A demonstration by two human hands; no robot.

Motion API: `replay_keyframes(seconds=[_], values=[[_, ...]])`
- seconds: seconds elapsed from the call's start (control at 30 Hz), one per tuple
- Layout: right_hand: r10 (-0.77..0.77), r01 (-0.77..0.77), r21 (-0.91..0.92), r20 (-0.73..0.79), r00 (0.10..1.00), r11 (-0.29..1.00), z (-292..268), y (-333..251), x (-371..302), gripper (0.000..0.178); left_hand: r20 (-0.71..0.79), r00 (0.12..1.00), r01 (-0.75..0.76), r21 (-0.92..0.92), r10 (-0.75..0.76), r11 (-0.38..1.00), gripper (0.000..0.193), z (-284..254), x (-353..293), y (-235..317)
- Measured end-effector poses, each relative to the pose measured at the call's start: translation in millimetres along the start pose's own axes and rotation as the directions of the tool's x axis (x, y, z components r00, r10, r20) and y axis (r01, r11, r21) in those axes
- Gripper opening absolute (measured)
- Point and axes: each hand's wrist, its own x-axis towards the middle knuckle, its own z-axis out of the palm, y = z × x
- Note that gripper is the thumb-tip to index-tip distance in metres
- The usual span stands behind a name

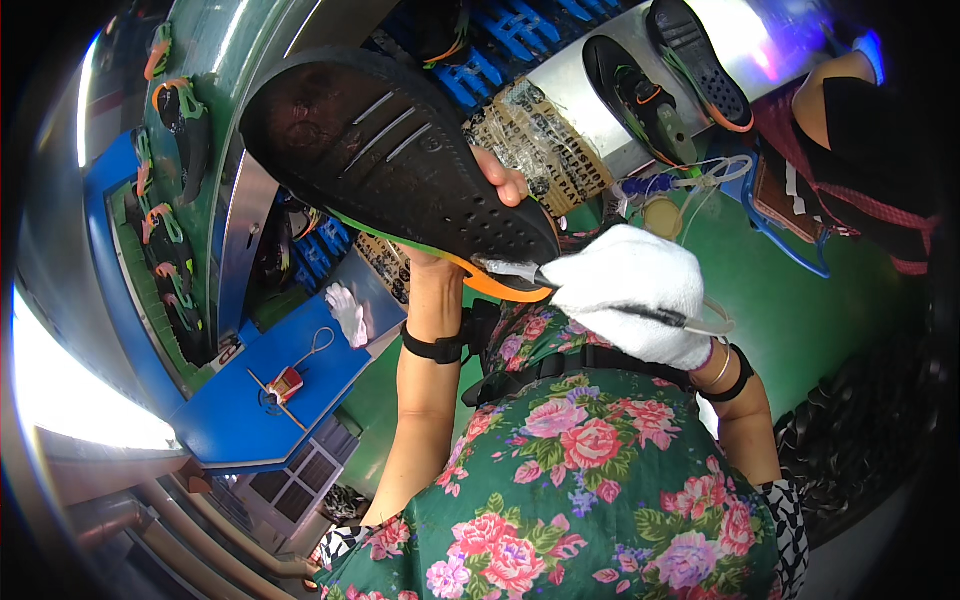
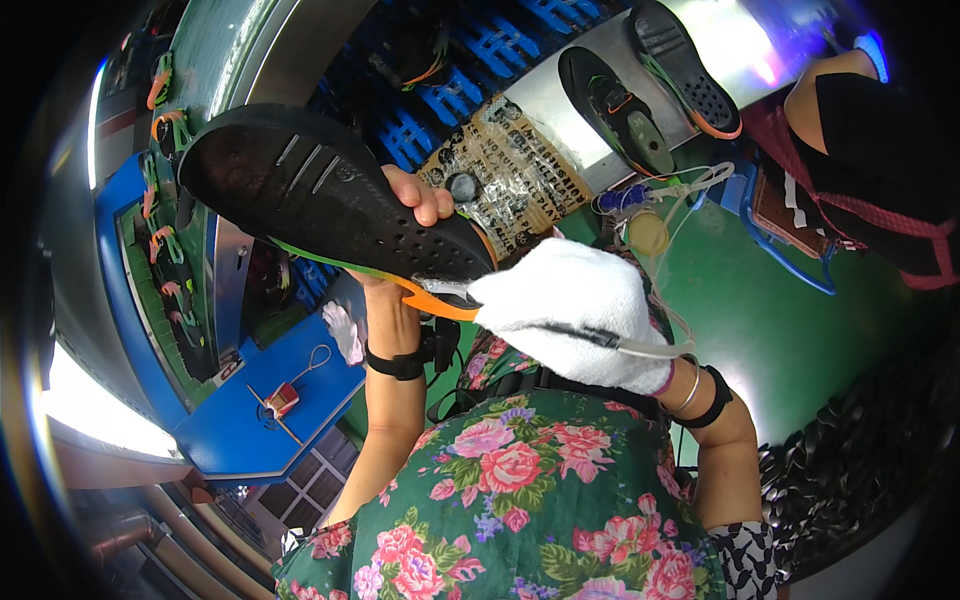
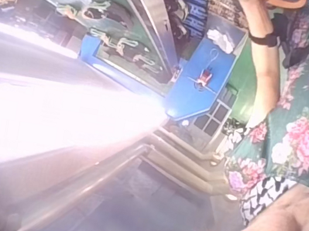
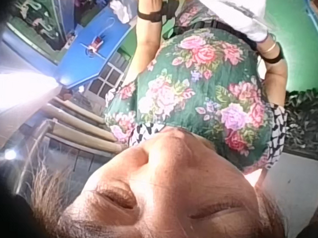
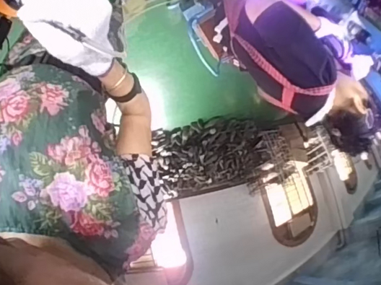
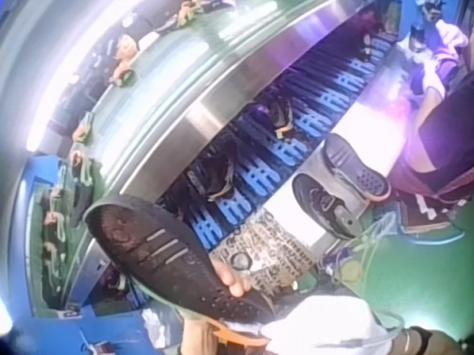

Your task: Applying a substance with a brush and wiping a shoe sole as part of the manufacturing process.

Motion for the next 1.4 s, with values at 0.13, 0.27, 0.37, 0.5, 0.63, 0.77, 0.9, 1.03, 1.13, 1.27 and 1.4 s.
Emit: replay_keyframes(seconds=[0.13, 0.27, 0.37, 0.5, 0.63, 0.77, 0.9, 1.03, 1.13, 1.27, 1.4], values=[[-0.075, 0.074, 0.018, 0.04, 0.996, 0.997, -1.5, 0.5, -0.9, 0.019, 0.008, 1.0, -0.016, -0.013, 0.016, 1.0, 0.054, 3.5, 1.4, 0.4], [-0.058, 0.059, -0.016, 0.024, 0.998, 0.998, -2.6, 0.8, -3.1, 0.02, 0.014, 1.0, -0.025, -0.06, 0.026, 0.998, 0.046, 2.6, 3.9, 1.9], [-0.132, 0.135, -0.101, 0.03, 0.991, 0.986, -0.8, -2.9, -3.8, 0.019, 0.044, 0.999, -0.012, -0.17, 0.02, 0.985, 0.07, -4.7, 0.2, 0.1], [-0.073, 0.072, 0.017, 0.039, 0.997, 0.997, -4.8, 0.7, -6.6, 0.021, 0.077, 0.995, -0.048, -0.1, 0.056, 0.994, 0.07, -10.5, 1.3, -1.4], [-0.179, 0.185, -0.106, 0.061, 0.982, 0.977, -5.0, -1.9, -8.2, 0.023, 0.086, 0.995, -0.044, -0.046, 0.048, 0.998, 0.06, -3.0, 2.8, -0.4], [-0.141, 0.144, -0.056, 0.055, 0.988, 0.988, -6.0, -1.0, -11.3, 0.023, 0.031, 0.995, -0.095, -0.028, 0.096, 0.995, 0.049, 7.9, 4.1, -2.0], [-0.211, 0.223, -0.163, 0.089, 0.973, 0.961, -4.3, -3.3, -15.0, 0.024, 0.034, 0.995, -0.087, -0.065, 0.089, 0.994, 0.051, 11.5, 5.1, -3.1], [-0.267, 0.272, -0.176, 0.049, 0.962, 0.946, 4.3, -5.7, -18.9, 0.024, 0.03, 0.999, -0.042, -0.108, 0.046, 0.993, 0.069, -2.0, 5.7, -6.6], [-0.291, 0.303, -0.177, 0.091, 0.952, 0.936, 7.8, -7.7, -20.8, 0.03, 0.031, 0.999, -0.014, -0.14, 0.019, 0.99, 0.087, -12.7, -1.2, -12.6], [-0.286, 0.306, -0.184, 0.126, 0.95, 0.934, -2.5, -14.9, -17.6, 0.035, -0.014, 0.998, -0.064, -0.266, 0.063, 0.962, 0.066, 13.5, 6.9, -14.1], [-0.255, 0.269, -0.223, 0.09, 0.963, 0.937, -2.7, -10.8, -23.5, 0.034, 0.02, 0.998, -0.061, -0.231, 0.067, 0.971, 0.067, 8.4, 10.2, -15.2]])
